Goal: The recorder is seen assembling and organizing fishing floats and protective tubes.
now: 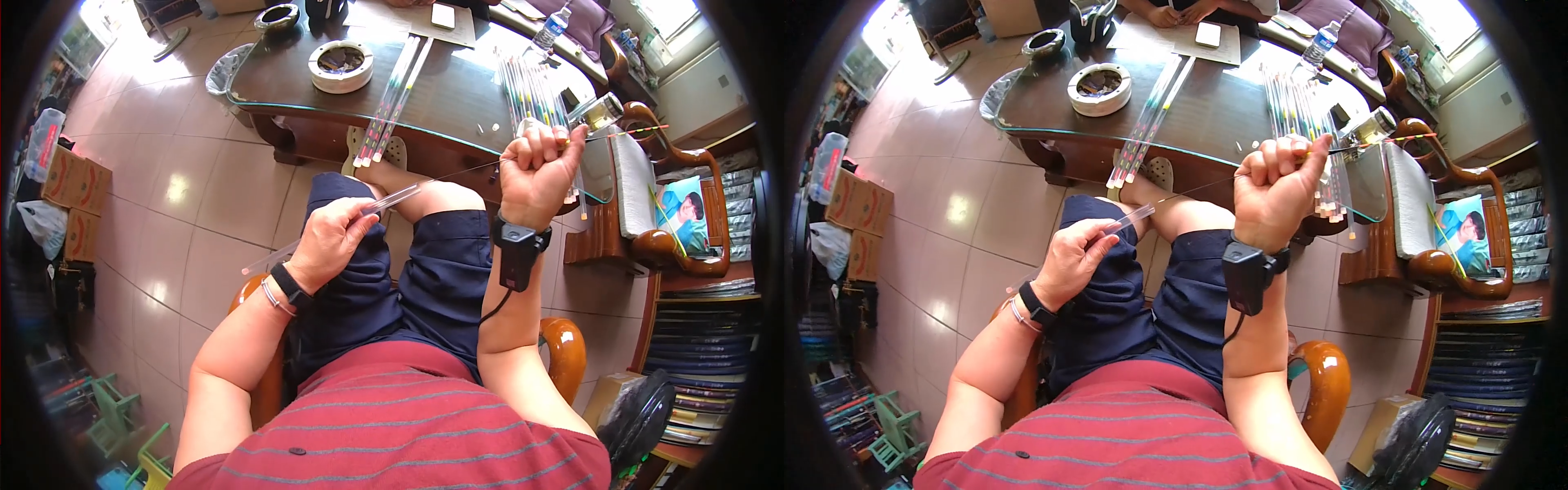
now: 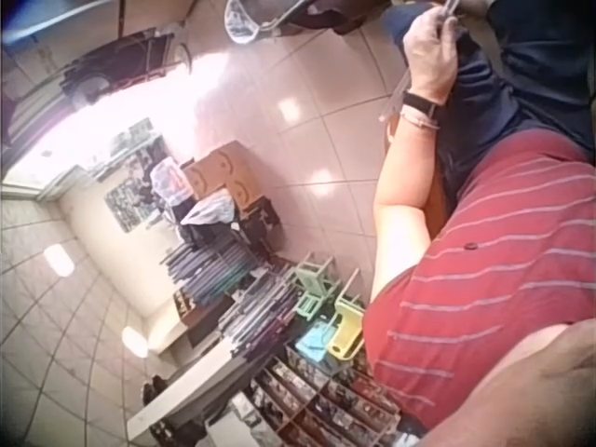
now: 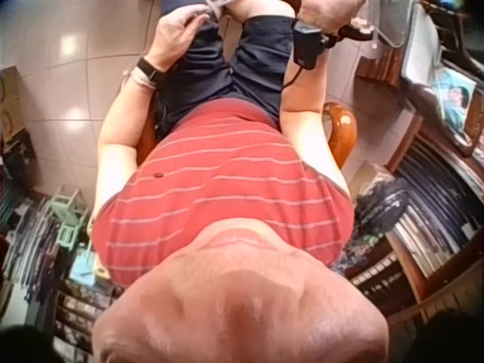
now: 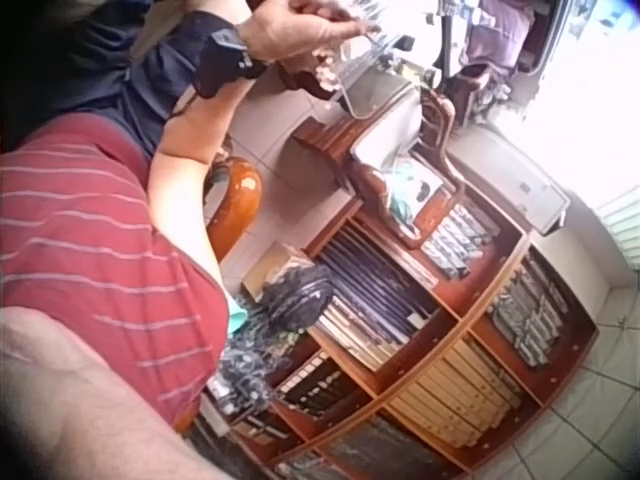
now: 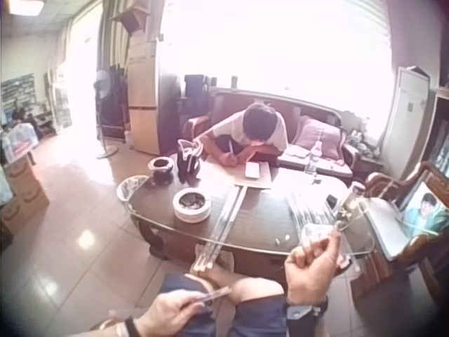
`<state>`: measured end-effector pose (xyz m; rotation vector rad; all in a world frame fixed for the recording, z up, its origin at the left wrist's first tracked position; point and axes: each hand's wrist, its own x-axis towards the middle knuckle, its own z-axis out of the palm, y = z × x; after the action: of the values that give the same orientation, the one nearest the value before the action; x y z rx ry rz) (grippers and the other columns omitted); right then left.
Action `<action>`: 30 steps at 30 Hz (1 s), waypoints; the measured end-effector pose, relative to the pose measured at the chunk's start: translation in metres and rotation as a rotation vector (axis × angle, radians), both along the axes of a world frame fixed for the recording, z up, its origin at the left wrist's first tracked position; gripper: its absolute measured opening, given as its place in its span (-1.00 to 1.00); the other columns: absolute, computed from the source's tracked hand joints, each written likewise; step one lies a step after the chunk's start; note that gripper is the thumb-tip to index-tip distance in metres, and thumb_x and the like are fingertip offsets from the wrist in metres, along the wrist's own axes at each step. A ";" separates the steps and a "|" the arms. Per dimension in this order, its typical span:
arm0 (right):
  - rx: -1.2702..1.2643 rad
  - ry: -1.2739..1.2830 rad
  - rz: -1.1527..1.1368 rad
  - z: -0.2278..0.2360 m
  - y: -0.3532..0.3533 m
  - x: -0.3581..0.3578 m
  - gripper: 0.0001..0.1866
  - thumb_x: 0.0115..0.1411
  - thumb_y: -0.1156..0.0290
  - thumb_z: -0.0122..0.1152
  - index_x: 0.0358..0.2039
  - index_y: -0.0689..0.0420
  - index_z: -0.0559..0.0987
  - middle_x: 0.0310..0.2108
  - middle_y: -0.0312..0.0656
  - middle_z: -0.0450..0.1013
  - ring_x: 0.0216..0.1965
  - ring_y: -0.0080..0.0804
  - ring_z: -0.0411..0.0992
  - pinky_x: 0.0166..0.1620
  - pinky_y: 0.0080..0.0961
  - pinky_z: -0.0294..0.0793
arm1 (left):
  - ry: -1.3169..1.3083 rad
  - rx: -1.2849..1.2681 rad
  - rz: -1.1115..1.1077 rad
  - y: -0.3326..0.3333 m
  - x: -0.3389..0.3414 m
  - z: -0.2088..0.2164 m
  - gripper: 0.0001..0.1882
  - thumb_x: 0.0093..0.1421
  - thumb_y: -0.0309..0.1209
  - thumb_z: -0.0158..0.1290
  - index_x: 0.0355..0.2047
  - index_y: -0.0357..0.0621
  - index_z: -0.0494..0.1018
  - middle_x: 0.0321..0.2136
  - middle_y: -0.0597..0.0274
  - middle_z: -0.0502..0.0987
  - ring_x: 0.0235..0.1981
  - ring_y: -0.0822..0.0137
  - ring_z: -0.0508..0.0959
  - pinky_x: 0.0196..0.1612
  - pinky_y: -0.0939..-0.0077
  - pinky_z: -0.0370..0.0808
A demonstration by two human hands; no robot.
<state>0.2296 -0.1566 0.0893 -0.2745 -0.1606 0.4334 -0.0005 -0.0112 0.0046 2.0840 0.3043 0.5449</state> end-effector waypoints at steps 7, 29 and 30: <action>-0.134 -0.011 -0.049 -0.008 0.017 -0.020 -0.55 0.30 0.02 0.10 -0.61 0.03 0.32 -0.74 -0.48 -0.03 -0.72 -0.68 -0.16 -0.66 -0.66 -0.17 | -0.013 -0.024 -0.007 0.000 0.001 0.002 -0.77 0.22 -0.46 0.13 -0.14 -0.31 0.52 -0.36 0.09 0.58 -0.38 0.35 0.55 -0.25 0.52 0.49; -0.611 -0.516 0.094 -0.063 0.027 -0.066 -0.45 0.39 0.00 -0.13 0.02 0.27 0.47 -0.10 -0.10 0.50 -0.12 -0.42 0.47 0.01 -0.47 0.41 | -0.051 0.009 0.039 0.000 0.000 0.002 -0.78 0.22 -0.45 0.13 -0.16 -0.32 0.51 -0.35 0.03 0.58 -0.35 0.25 0.58 -0.22 0.48 0.49; -0.598 -0.475 0.068 -0.060 0.023 -0.058 -0.45 0.39 -0.01 -0.15 0.00 0.26 0.47 -0.12 -0.10 0.51 -0.13 -0.41 0.47 0.00 -0.46 0.42 | -0.053 0.009 0.037 0.000 0.001 0.001 -0.78 0.22 -0.45 0.13 -0.16 -0.32 0.51 -0.35 0.03 0.58 -0.35 0.25 0.58 -0.22 0.48 0.49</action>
<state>0.1712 -0.1338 0.0293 -0.9633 -0.5073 0.4719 0.0003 -0.0112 0.0054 2.0723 0.3111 0.6233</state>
